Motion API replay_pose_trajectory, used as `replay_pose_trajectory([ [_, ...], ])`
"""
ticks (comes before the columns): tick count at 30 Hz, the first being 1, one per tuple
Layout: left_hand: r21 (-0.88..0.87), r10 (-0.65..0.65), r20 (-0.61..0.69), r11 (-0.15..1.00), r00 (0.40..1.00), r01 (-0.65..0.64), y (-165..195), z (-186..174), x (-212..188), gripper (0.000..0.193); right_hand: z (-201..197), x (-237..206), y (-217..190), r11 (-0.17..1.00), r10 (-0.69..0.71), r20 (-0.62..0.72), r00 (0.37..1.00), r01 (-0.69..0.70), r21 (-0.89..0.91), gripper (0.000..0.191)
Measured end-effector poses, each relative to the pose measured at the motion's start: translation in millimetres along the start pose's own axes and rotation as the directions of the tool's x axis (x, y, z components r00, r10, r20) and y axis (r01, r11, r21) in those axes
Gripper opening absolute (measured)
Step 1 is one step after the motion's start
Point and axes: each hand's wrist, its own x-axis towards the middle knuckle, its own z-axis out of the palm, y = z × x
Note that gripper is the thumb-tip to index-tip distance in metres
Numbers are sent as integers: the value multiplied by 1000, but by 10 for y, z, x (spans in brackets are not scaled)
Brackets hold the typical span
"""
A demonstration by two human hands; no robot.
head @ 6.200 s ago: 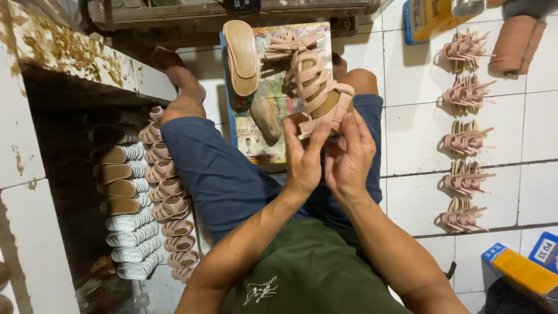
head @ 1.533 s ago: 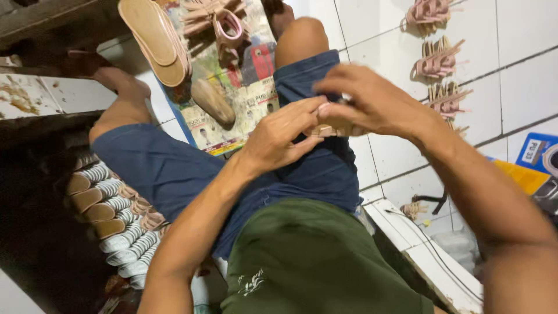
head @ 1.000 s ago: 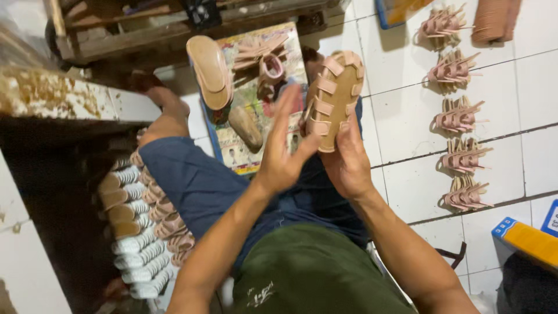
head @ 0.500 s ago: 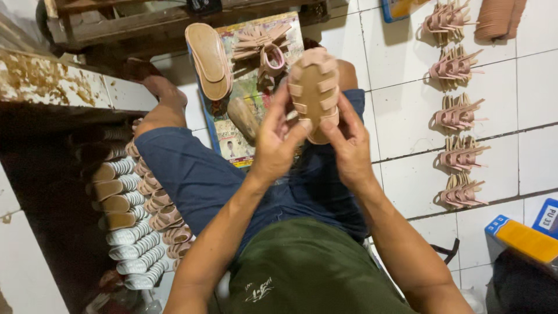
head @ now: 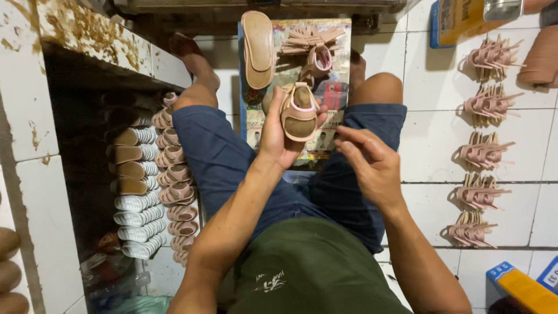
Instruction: The person assembles a pink sandal by hand, threading straps through slots on the sole and adjusting them. The person handles multiple sandals and soles, repeatedly threading and arranging straps to form the upper.
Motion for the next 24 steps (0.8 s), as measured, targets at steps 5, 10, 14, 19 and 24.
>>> replay_pose_trajectory([
  [5, 24, -28, -80, 999, 996, 30, -31, -48, -21, 62, 148, -74, 74, 946, -133, 83, 988, 151, -286, 27],
  [10, 42, -54, -138, 997, 989, 60, -55, -39, -76, 62, 281, -92, 45, 943, -146, 137, 980, 180, -280, 35],
  [14, 33, -77, -166, 996, 983, 83, -92, -81, -93, 58, 269, -79, 30, 919, -197, 175, 965, 244, -310, 35],
  [19, 25, -81, -145, 996, 986, 86, -135, -128, -112, 55, 256, -79, 23, 883, -215, 146, 966, 256, -393, 37],
  [24, 191, 86, -142, 980, 986, -58, -135, 43, -258, 49, 298, -56, 70, 839, -367, 122, 922, 385, -386, 82],
])
